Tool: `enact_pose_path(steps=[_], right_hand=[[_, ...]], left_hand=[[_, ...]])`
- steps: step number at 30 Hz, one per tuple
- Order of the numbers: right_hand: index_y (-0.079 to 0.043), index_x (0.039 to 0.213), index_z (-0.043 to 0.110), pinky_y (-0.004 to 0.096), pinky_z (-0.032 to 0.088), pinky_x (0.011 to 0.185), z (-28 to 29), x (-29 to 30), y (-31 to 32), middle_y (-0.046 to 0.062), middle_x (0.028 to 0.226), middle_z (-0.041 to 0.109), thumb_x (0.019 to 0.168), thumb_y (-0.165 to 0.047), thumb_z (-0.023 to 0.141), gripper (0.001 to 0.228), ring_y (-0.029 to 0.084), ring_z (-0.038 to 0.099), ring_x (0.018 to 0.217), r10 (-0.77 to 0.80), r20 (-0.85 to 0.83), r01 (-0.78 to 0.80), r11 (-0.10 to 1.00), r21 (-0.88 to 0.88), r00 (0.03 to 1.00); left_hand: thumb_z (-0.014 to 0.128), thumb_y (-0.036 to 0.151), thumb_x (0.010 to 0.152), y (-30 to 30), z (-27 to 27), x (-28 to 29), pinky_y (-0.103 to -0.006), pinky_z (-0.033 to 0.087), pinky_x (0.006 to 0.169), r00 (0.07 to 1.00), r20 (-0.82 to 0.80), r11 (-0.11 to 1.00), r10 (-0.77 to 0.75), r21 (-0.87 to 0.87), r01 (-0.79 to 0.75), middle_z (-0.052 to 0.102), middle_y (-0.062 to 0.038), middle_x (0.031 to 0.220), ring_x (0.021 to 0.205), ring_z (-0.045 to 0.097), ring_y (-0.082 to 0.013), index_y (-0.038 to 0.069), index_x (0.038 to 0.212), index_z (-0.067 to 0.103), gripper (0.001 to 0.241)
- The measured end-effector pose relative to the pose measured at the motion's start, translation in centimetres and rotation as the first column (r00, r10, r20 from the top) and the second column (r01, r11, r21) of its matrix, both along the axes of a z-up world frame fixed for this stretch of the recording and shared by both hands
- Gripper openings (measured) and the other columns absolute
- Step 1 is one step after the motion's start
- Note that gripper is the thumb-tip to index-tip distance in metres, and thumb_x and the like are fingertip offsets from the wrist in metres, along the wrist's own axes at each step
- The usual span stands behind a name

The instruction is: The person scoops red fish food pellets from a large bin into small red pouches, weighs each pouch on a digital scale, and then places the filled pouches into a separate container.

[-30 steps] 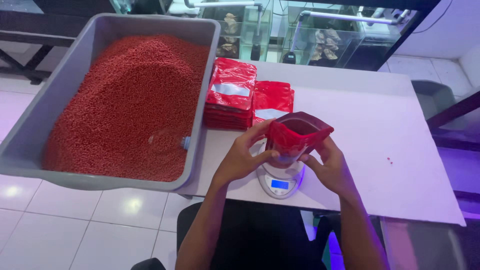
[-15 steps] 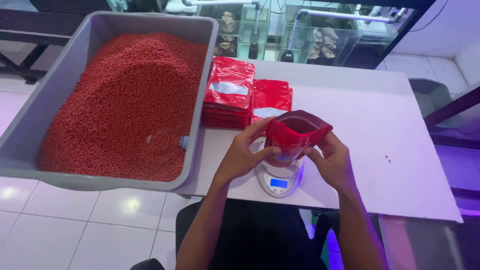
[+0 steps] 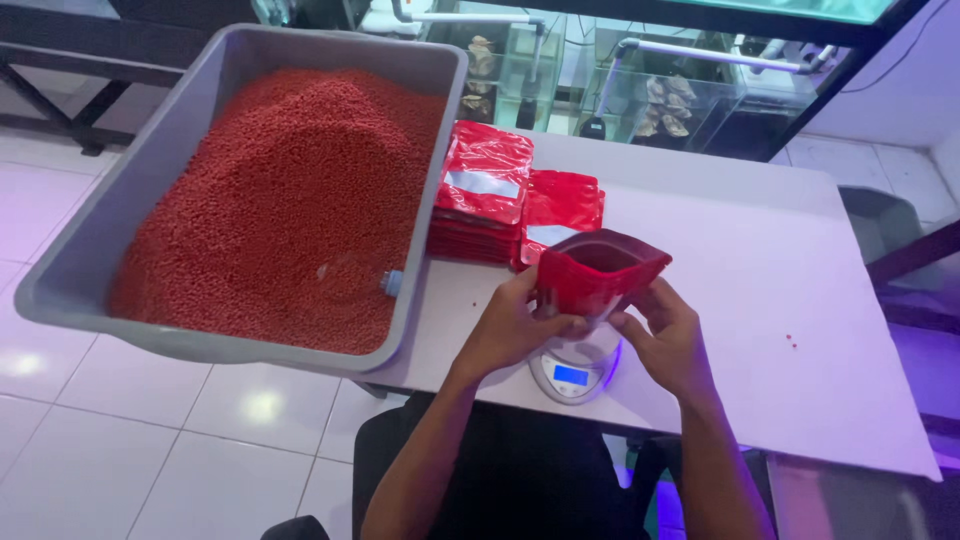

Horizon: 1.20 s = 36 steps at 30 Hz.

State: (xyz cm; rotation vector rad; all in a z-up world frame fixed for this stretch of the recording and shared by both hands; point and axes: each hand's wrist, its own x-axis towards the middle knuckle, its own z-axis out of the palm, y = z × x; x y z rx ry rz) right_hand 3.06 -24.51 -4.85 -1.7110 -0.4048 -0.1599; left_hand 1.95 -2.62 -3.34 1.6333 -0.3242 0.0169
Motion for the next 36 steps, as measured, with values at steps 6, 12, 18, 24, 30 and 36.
enact_pose_path(steps=[6,12,18,24,30,36], right_hand=[[-0.001,0.155,0.039,0.055,0.039,0.116,0.0,-0.8,2.0,0.026,0.145,0.056,0.068,-0.007,0.089,0.101,0.041,0.052,0.136,0.085,-0.055,-0.094,0.979,-0.182,0.995],[0.003,0.158,0.025,0.053,0.042,0.114,1.9,0.0,5.4,0.028,0.141,0.051,0.073,-0.001,0.082,0.102,0.039,0.052,0.134,0.139,0.171,-0.138,0.990,-0.019,0.975],[0.005,0.159,0.020,0.055,0.048,0.106,5.1,0.5,7.1,0.030,0.126,0.057,0.073,0.002,0.079,0.105,0.042,0.061,0.119,0.180,0.298,-0.184,0.983,-0.014,0.937],[-0.003,0.156,0.029,0.043,0.059,0.095,8.6,0.4,8.9,0.030,0.137,0.060,0.083,-0.005,0.076,0.087,0.038,0.066,0.121,0.135,0.327,-0.068,0.976,-0.208,0.935],[-0.002,0.155,0.035,0.043,0.058,0.096,10.1,0.5,9.5,0.027,0.130,0.065,0.084,-0.007,0.078,0.084,0.037,0.067,0.120,0.102,0.389,0.015,0.958,-0.288,0.916],[-0.003,0.153,0.038,0.044,0.058,0.095,10.4,0.8,9.5,0.025,0.131,0.065,0.084,-0.013,0.078,0.080,0.035,0.067,0.120,0.104,0.352,0.010,0.951,-0.308,0.930]], left_hand=[[0.094,0.012,0.071,1.3,-3.6,0.4,-0.0414,0.058,0.094,0.989,-0.048,0.892,0.140,-0.429,-0.146,0.072,-0.012,0.110,0.098,0.073,-0.0243,0.005,0.126,0.062,0.064],[0.088,0.003,0.077,1.7,-2.8,0.7,-0.0395,0.065,0.085,0.961,0.015,0.661,0.276,-0.729,-0.178,0.070,-0.017,0.118,0.103,0.072,-0.0274,0.001,0.137,0.049,0.072],[0.082,0.003,0.084,1.6,1.2,-1.4,-0.0442,0.060,0.099,0.946,-0.112,0.412,0.304,-0.880,-0.236,0.064,-0.015,0.129,0.113,0.068,-0.0291,0.007,0.148,0.041,0.076],[0.076,0.015,0.090,1.4,0.1,0.4,-0.0418,0.057,0.098,0.953,-0.107,0.269,0.285,-0.945,-0.187,0.060,-0.014,0.138,0.121,0.063,-0.0264,0.012,0.141,0.044,0.061],[0.077,0.031,0.088,1.8,1.8,-0.3,-0.0415,0.056,0.099,0.970,-0.083,0.291,0.230,-0.945,-0.150,0.058,-0.016,0.141,0.125,0.061,-0.0300,0.010,0.151,0.040,0.077],[0.076,0.033,0.087,1.8,1.7,-0.2,-0.0432,0.055,0.099,0.969,-0.097,0.297,0.225,-0.941,-0.163,0.057,-0.014,0.145,0.127,0.059,-0.0287,0.015,0.153,0.039,0.078]])
